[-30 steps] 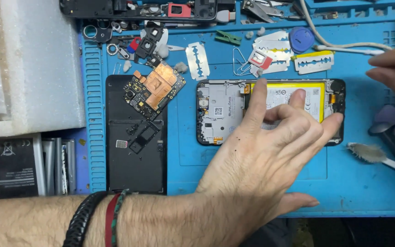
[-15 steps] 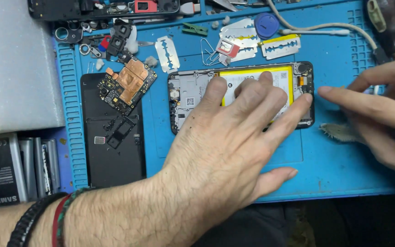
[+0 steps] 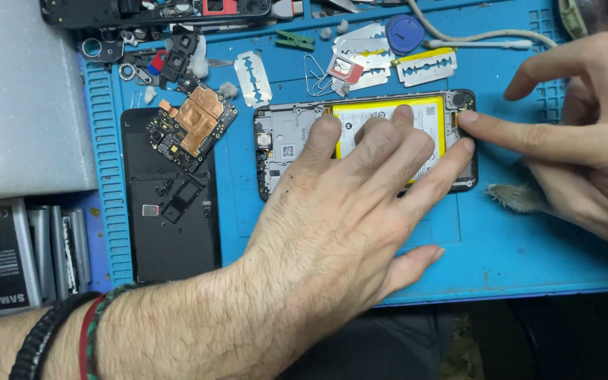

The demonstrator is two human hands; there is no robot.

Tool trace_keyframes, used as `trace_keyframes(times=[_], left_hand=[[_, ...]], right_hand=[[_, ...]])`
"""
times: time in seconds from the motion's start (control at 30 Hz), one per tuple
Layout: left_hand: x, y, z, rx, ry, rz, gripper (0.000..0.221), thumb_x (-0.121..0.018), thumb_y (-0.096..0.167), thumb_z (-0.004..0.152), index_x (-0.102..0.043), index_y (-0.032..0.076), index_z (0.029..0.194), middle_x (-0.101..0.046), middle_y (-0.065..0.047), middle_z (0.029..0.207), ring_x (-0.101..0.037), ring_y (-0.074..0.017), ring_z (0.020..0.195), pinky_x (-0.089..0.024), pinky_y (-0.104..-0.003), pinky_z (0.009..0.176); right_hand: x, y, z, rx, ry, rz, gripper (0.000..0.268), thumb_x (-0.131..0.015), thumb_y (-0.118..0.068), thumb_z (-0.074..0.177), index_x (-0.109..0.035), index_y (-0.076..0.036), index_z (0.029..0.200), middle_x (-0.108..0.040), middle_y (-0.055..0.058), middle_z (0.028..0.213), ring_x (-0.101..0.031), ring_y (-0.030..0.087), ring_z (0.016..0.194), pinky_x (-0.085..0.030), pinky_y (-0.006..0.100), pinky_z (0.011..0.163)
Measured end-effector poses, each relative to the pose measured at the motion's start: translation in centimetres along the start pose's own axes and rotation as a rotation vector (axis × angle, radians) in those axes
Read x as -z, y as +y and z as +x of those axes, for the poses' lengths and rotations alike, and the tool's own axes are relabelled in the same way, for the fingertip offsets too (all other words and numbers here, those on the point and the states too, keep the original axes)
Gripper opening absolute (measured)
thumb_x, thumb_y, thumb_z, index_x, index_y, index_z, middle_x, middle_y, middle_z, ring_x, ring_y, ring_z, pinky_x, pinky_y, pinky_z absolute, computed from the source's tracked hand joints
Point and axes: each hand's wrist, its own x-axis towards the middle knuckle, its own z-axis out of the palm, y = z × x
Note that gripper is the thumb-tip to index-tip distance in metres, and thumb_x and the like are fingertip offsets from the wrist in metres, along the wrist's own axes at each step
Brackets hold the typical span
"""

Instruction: Installing a speaker module and fastening it with screws during a mobile phone repair process.

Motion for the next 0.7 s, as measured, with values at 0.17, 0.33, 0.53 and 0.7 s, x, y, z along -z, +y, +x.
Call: trace_keyframes(times=[0.17,0.33,0.53,0.7], left_hand=[[0.2,-0.1,-0.1,0.017,0.04,0.004,0.099,-0.064,0.095,0.084,-0.051,0.028,0.155,-0.056,-0.002,0.142,-0.052,-0.0199,0.131,-0.044,-0.049,0.107],[0.3,-1.2,0.1,-0.015,0.065,-0.027,0.091,-0.063,0.094,0.092,-0.051,0.027,0.153,-0.051,-0.009,0.148,-0.053,-0.0282,0.136,-0.047,-0.054,0.105],[-0.5,-2.6,0.8,-0.121,0.062,-0.361,0.081,-0.069,0.084,0.092,-0.057,0.022,0.144,-0.045,-0.024,0.167,-0.028,-0.0455,0.159,-0.011,-0.08,0.127],[-0.6,-2.9,0.8,-0.181,-0.004,-0.265,0.096,-0.057,0.091,0.091,-0.054,0.023,0.159,-0.046,-0.025,0.174,-0.03,-0.049,0.165,-0.002,-0.083,0.126]], right_hand=[[-0.1,-0.6,-0.1,0.033,0.004,-0.002,0.053,-0.058,0.017,0.102,-0.073,-0.003,0.148,-0.055,0.022,0.132,-0.038,0.023,0.061,-0.04,0.037,0.061],[0.1,-0.9,0.3,0.109,0.011,-0.056,0.049,-0.06,0.014,0.102,-0.075,0.0,0.146,-0.057,0.025,0.132,-0.039,0.022,0.056,-0.042,0.037,0.058],[-0.2,-0.7,-0.2,0.052,0.042,0.003,0.05,-0.057,0.015,0.104,-0.075,-0.003,0.147,-0.055,0.024,0.127,-0.038,0.025,0.062,-0.042,0.039,0.063],[-0.6,-0.6,-0.5,0.047,0.045,-0.007,0.051,-0.06,0.016,0.105,-0.074,-0.004,0.15,-0.056,0.023,0.126,-0.038,0.024,0.061,-0.04,0.038,0.059]])
